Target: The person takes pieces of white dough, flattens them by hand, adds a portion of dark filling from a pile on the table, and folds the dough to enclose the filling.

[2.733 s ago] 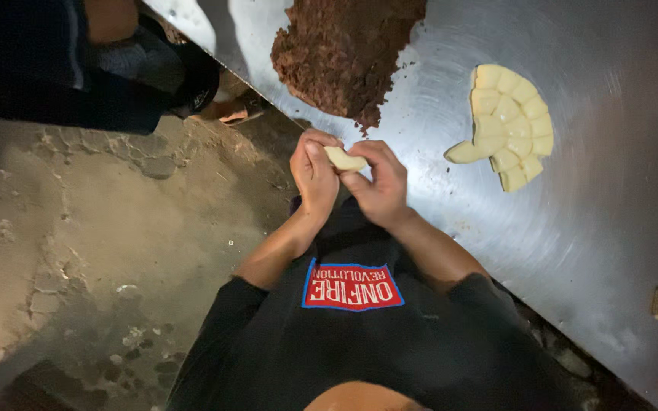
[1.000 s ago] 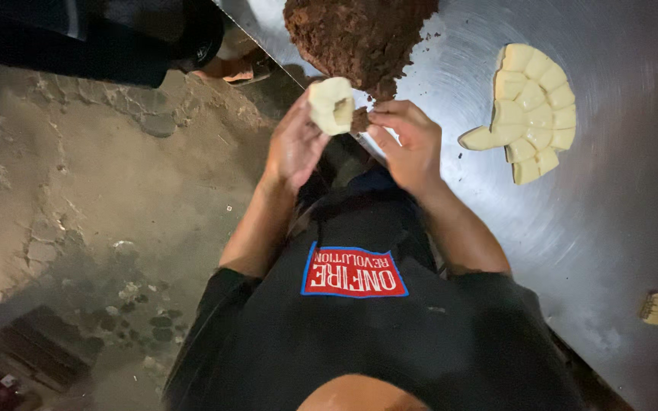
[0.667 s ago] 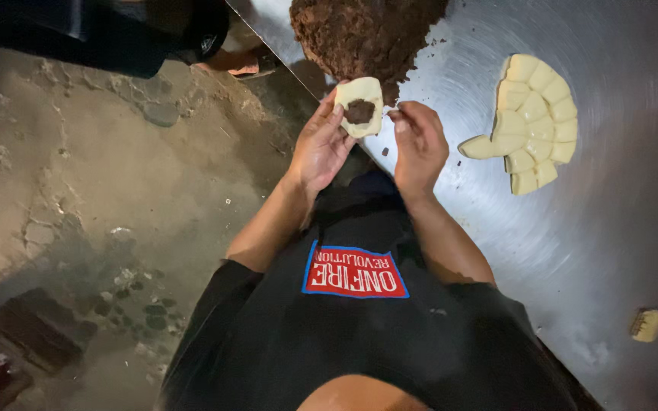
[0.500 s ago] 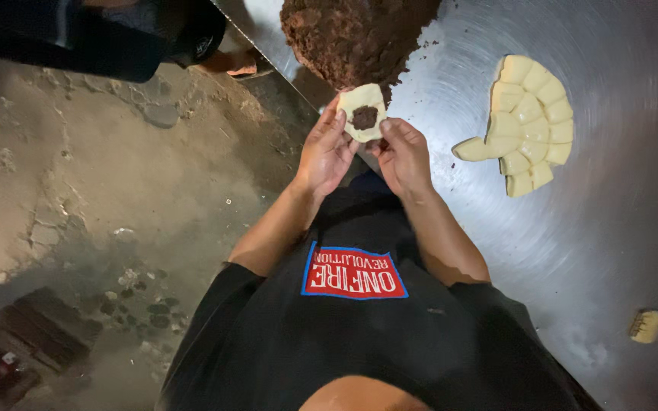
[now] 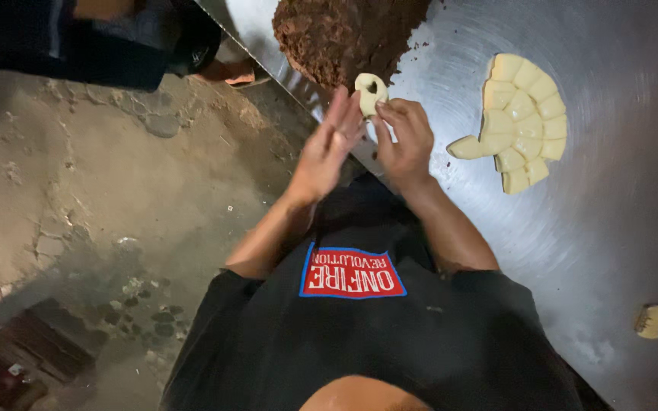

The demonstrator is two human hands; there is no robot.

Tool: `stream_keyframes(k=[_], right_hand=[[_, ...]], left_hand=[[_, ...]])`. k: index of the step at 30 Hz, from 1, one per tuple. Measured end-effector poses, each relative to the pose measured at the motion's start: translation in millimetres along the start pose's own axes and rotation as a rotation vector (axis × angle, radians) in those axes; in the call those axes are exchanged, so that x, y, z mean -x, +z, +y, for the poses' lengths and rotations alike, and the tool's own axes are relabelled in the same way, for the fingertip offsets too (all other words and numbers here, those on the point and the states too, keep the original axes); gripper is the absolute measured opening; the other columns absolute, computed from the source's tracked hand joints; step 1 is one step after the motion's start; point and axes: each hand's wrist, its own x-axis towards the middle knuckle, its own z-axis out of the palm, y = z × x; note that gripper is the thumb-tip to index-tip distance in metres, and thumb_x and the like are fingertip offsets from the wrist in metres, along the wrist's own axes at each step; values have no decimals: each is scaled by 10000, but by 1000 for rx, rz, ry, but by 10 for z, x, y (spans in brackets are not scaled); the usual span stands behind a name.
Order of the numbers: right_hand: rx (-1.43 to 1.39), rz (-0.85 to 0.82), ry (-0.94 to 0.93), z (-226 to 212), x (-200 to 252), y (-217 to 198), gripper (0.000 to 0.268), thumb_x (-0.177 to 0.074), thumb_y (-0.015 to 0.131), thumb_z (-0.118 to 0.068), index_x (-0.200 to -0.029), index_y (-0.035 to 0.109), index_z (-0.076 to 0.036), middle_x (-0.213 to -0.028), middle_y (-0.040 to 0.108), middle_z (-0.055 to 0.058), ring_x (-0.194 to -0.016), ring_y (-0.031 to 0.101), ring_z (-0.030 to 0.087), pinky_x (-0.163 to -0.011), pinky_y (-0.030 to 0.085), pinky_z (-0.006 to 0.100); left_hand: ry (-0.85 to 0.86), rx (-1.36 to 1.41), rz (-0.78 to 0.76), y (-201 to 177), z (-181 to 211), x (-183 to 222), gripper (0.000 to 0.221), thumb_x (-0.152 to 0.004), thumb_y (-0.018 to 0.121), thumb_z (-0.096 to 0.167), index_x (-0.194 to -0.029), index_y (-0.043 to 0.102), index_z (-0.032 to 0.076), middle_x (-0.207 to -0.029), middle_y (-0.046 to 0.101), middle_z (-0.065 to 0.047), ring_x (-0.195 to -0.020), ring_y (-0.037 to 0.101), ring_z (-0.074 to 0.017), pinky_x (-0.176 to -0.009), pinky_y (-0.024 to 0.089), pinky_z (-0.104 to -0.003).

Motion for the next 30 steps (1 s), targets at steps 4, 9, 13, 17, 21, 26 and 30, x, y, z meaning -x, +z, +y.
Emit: stream_keyframes(k=[4,9,13,17,21,26,30], right_hand=[[33,-130,-302,-132,-67,-255,281,-867,794,42,-1123,698,-23,-1108,664,136,-1015,690,343,-871,574,411],[-145,-127,-70,-431,-23,-337,506,-714,848,-65,-1125,591,81,-1140,552,252,-1006,590,400,-849,546,423],[-779,-156,453,-283,178,-180,305,-932,821,-1,-1155,613,12,-1083,615,99,-899,543,206,-829,487,299],[-232,55,66,-441,263,41,195,-928,768,38,-1064,628,31,-1055,629,139,-900,611,279,-818,529,357],[-83,47,-100,-711,207,116,214,-940,722,92,-1145,661,79,-1098,614,208,-953,670,286,-826,562,347],[-308,24,141,-621,104,-296,163,-962,747,51,-1082,637,34,-1050,618,161,-865,621,245,-752,532,322],[-886,-280,528,-761,-39,-617,131,-995,693,-20,-1118,666,15,-1057,637,123,-818,651,190,-695,573,313]], left_hand=[[-310,113,333,-33,201,-1,752,-1004,600,141,-1608,155,90,-1566,450,-173,-1405,480,-309,-1112,488,-412],[-216,-208,63,-118,419,127,373,-1062,660,68,-1413,613,-49,-1433,668,-167,-1305,619,-240,-1132,511,-365],[-3,-510,110,-60,478,256,312,-1039,682,73,-1339,665,-10,-1437,656,-167,-1350,624,-208,-1146,520,-335],[146,-574,91,217,457,322,733,-1127,669,220,-1624,153,64,-1680,193,-196,-1569,297,-237,-1336,282,-398],[140,-605,-134,354,634,426,1041,-1107,627,271,-1655,-253,165,-1715,-246,-141,-1625,-150,-267,-1385,43,-431],[-91,-38,-125,138,809,403,915,-1071,575,381,-1686,-53,127,-1708,246,-206,-1582,318,-313,-1310,299,-448],[116,-79,200,219,495,314,699,-1079,729,187,-1617,291,96,-1354,536,-113,-1304,542,-226,-1172,460,-402]])
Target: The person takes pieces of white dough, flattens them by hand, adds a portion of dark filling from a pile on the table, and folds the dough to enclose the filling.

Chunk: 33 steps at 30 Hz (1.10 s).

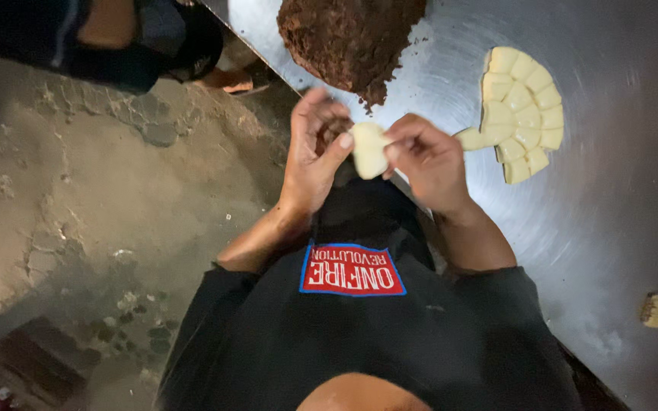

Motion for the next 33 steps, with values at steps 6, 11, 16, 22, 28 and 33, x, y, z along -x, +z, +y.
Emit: stream_keyframes(k=[6,11,16,22,28,33], right_hand=[[891,-117,-750,-147,35,61,269,-993,751,-104,-1226,671,3,-1047,633,130,-839,641,273,-746,546,350],[187,-267,-425,-144,59,-120,382,-967,764,-224,-1259,620,-25,-1175,566,114,-906,536,188,-796,456,269],[390,77,-380,33,166,88,128,-1012,747,-57,-1103,677,-1,-1029,679,149,-799,605,185,-662,461,267],[902,200,-684,117,240,441,286,-971,812,-81,-1189,661,28,-1062,655,169,-889,680,280,-750,575,366],[818,48,-544,-87,140,297,335,-896,868,-134,-1134,655,-32,-1066,636,154,-831,674,234,-673,543,311],[850,-179,-397,-384,27,133,344,-907,840,-124,-1183,665,-16,-1105,654,154,-919,687,277,-768,559,362]], left_hand=[[-364,474,-42,-63,-140,36,199,-1065,630,153,-1218,577,38,-1211,624,-103,-1140,629,-218,-1005,548,-380],[-125,91,-398,-51,36,38,86,-1111,598,104,-1178,595,50,-1273,578,-64,-1166,583,-157,-1053,517,-336],[203,-297,-74,247,54,66,91,-1152,493,122,-1170,552,55,-1154,584,-57,-1058,585,-137,-961,502,-280],[16,-169,233,228,-77,-70,279,-1166,405,232,-1085,587,37,-949,578,-24,-860,561,-100,-778,513,-266],[-122,-202,78,135,-108,-107,370,-1160,415,306,-1040,631,31,-904,599,-21,-825,547,-79,-752,492,-246],[-308,48,47,160,-251,-143,402,-1145,425,358,-1044,647,38,-852,593,-28,-752,578,-90,-664,486,-252]])
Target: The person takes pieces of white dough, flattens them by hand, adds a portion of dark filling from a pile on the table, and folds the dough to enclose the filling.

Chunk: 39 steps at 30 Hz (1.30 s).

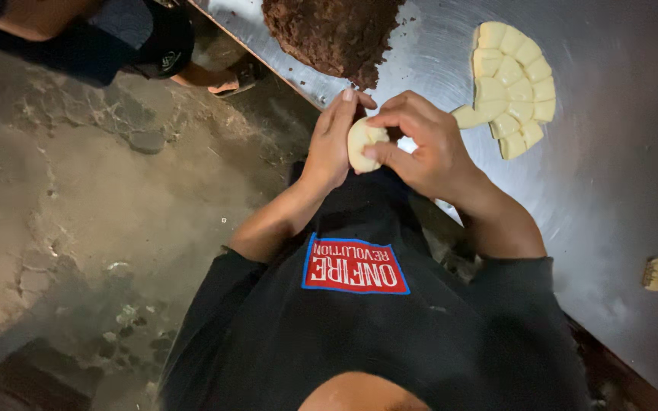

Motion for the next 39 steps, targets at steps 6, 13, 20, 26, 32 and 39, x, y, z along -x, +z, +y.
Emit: stream_keyframes(k=[6,13,20,26,32,39], right_hand=[[286,81,-41,-37,120,295,425,-881,793,-116,-1222,623,71,-1161,606,248,-1003,655,381,-855,569,445],[391,214,200,1085,831,519,115,-950,725,41,-1049,686,-2,-1026,678,173,-928,687,376,-823,568,433],[471,118,424,2274,1161,726,76,-829,747,-101,-823,791,-40,-1234,697,207,-986,574,419,-893,494,480],[570,391,312,2507,626,758,418,-1102,588,-374,-1380,714,-88,-1578,478,178,-1493,370,432,-1214,212,589],[706,52,377,2747,686,1166,626,-1134,539,-492,-1544,534,-20,-1583,382,282,-1443,283,522,-1167,72,685],[343,154,915,2954,592,879,642,-1118,436,-534,-1580,465,-89,-1619,306,221,-1496,209,468,-1189,20,655]], left_hand=[[-519,664,44,-42,-580,-400,387,-1141,472,380,-1082,626,31,-903,679,-96,-816,679,-206,-686,595,-328],[-547,-216,3,-162,-1238,-514,493,-1053,392,482,-1258,590,79,-1011,693,-58,-807,674,-117,-544,585,-285],[-285,-557,142,-879,-1540,-328,448,-1066,477,402,-1325,570,49,-1068,742,-92,-793,656,-140,-646,556,-303],[-327,-585,213,-1067,-1308,-95,429,-1096,450,370,-1380,528,58,-1132,729,-83,-864,665,-114,-739,579,-279],[-252,-505,187,-1069,-1174,98,452,-1112,416,348,-1437,466,38,-1142,712,-104,-878,650,-128,-764,582,-284],[-162,-392,165,-1292,-1010,241,469,-1137,368,355,-1468,409,25,-1180,690,-116,-924,669,-123,-830,603,-297]])
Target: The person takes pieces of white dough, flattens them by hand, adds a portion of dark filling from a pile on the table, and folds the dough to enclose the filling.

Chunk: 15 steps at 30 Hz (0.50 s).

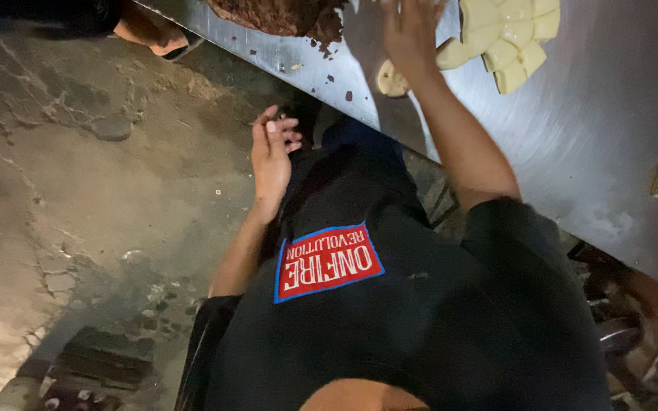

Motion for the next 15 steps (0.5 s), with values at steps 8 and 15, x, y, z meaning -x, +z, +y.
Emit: stream_keyframes(k=[8,15], right_hand=[[283,-103,-340,4,246,181,700,-1112,485,-434,-1617,341,30,-1695,170,275,-1549,94,489,-1204,43,688],[-173,-46,-405,440,1129,-39,374,-929,638,-129,-1230,567,81,-1232,603,327,-1158,559,496,-986,462,508]], left_hand=[[184,-178,-61,624,572,-270,377,-1145,443,287,-1385,542,13,-1180,739,-108,-979,716,-130,-906,608,-285],[618,-580,-307,2871,-158,-1622,358,-842,750,190,-1173,687,68,-1110,729,-157,-1006,687,-355,-863,566,-459]])
